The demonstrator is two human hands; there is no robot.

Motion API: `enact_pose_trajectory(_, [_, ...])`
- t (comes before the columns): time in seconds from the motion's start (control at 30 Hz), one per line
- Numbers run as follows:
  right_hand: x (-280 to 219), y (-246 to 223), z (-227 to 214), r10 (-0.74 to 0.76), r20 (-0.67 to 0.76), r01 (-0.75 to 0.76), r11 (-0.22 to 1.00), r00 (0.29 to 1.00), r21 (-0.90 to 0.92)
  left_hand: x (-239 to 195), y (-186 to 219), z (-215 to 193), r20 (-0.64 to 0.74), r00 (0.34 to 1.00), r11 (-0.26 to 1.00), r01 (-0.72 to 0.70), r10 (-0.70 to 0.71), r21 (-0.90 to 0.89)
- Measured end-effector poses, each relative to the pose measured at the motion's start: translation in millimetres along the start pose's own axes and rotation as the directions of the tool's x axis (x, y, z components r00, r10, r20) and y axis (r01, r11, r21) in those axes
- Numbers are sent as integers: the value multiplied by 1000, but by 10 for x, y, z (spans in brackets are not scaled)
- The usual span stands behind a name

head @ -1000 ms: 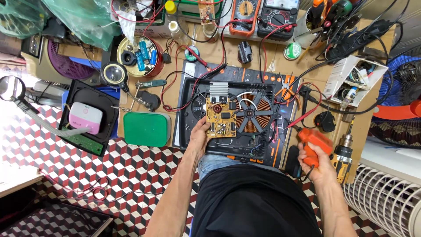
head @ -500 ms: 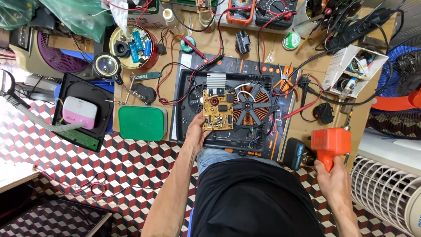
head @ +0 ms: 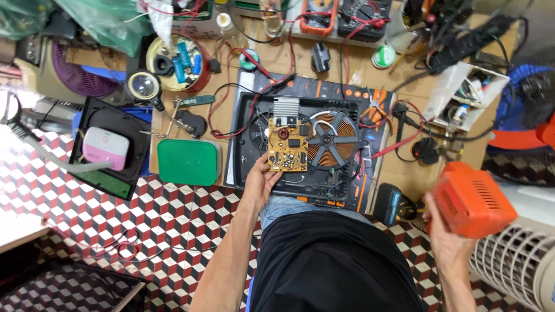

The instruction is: The person cleans a green circuit board by first wiping it with a green cloth, then using an orange handheld blower to remove dust from both sides. Finally, the person uses a small black rotary tool with a pink brush attachment to scrub the surface of the board.

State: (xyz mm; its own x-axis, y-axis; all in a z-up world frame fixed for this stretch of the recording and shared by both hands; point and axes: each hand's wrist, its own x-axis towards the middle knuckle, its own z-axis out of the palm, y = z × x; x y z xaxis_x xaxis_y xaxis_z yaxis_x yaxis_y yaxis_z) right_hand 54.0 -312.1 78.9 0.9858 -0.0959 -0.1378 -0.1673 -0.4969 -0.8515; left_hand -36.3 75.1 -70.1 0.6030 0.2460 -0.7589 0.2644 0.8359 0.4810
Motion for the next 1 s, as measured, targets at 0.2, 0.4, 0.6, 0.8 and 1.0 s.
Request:
enact_pose_trajectory(0.2, [-85, -404, 366, -472, 202, 511, 820, 858, -256, -41, -172, 20, -27, 995, 980, -85, 91, 178])
enact_pose_trajectory(0.4, [-221, -525, 566, 44, 350, -55, 998, 936, 22, 107, -401, -11, -53, 970, 955, -225, 239, 191])
enact_pose_trajectory(0.6, [-285, -614, 687, 105, 399, -131, 991, 911, 38, 46, -364, 12, -47, 971, 953, -222, 236, 207])
enact_pose_trajectory(0.8, [-305, -516, 712, 153, 409, -193, 979, 900, 58, 161, -428, -52, -25, 964, 933, -250, 265, 261])
enact_pose_trajectory(1.0, [-293, -425, 747, 177, 443, -216, 976, 879, 37, 181, -453, -53, -24, 963, 920, -248, 268, 304])
